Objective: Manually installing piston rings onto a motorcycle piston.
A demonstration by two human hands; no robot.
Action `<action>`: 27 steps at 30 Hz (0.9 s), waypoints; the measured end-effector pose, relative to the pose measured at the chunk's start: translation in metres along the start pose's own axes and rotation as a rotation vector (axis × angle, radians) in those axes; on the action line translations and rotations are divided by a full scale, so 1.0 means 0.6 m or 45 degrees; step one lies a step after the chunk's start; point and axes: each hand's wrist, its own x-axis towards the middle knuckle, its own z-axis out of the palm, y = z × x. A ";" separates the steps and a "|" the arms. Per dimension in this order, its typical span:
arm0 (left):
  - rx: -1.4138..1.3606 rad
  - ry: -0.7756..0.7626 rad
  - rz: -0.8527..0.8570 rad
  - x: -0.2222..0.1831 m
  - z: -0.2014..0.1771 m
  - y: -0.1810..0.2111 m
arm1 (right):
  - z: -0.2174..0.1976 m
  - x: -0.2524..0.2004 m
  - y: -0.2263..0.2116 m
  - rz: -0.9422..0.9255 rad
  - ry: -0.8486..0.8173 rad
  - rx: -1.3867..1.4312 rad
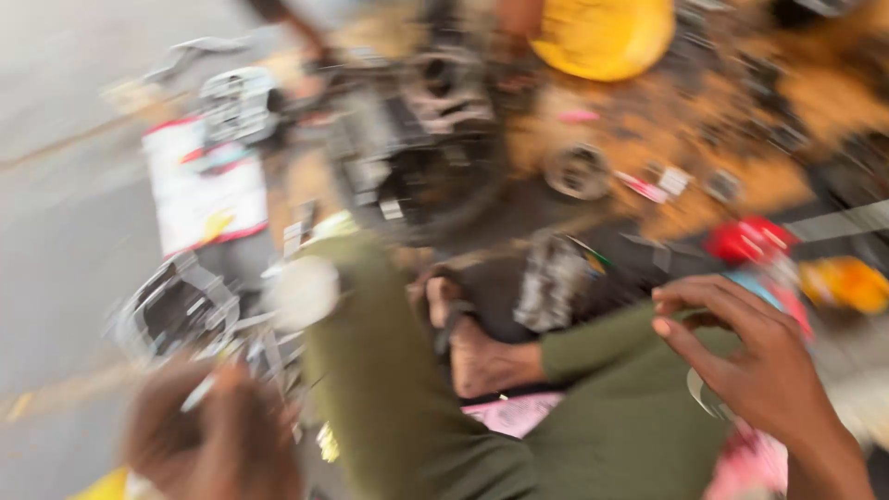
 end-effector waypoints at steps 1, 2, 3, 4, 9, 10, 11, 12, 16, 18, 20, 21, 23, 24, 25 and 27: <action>0.033 0.087 0.009 0.029 0.055 0.027 | 0.007 0.015 -0.029 -0.100 -0.001 0.076; 0.065 0.175 0.018 0.028 0.063 0.031 | 0.021 0.037 -0.053 -0.176 -0.051 0.103; -0.137 0.211 -0.239 0.036 0.070 0.032 | 0.035 0.054 -0.081 -0.321 -0.092 0.209; -0.355 0.246 -0.483 0.046 0.077 0.031 | 0.050 0.069 -0.109 -0.463 -0.136 0.317; -0.690 0.064 -0.397 0.058 0.096 0.038 | 0.146 0.115 -0.216 -0.568 -0.236 0.730; -0.756 0.015 -0.384 0.061 0.104 0.039 | 0.164 0.122 -0.229 -0.482 -0.256 0.848; -0.757 0.026 -0.366 0.063 0.102 0.041 | 0.175 0.127 -0.246 -0.502 -0.259 0.851; -0.807 -0.006 -0.365 0.067 0.101 0.042 | 0.186 0.135 -0.262 -0.467 -0.294 0.951; -0.923 -0.089 -0.390 0.080 0.104 0.049 | 0.213 0.148 -0.301 -0.255 -0.383 1.297; -0.926 -0.095 -0.401 0.081 0.106 0.046 | 0.221 0.151 -0.300 -0.289 -0.363 1.258; -0.925 -0.106 -0.397 0.086 0.108 0.042 | 0.223 0.150 -0.312 -0.335 -0.335 1.226; -0.914 -0.102 -0.382 0.087 0.111 0.039 | 0.221 0.146 -0.323 -0.547 -0.115 0.986; -0.909 -0.097 -0.365 0.087 0.115 0.037 | 0.218 0.138 -0.331 -0.753 0.103 0.731; -0.865 -0.074 -0.343 0.086 0.117 0.037 | 0.218 0.133 -0.328 -0.835 0.183 0.524; -0.818 -0.050 -0.326 0.083 0.119 0.036 | 0.218 0.126 -0.324 -0.911 0.258 0.315; -0.822 -0.030 -0.295 0.077 0.124 0.037 | 0.212 0.123 -0.341 -0.953 0.210 0.356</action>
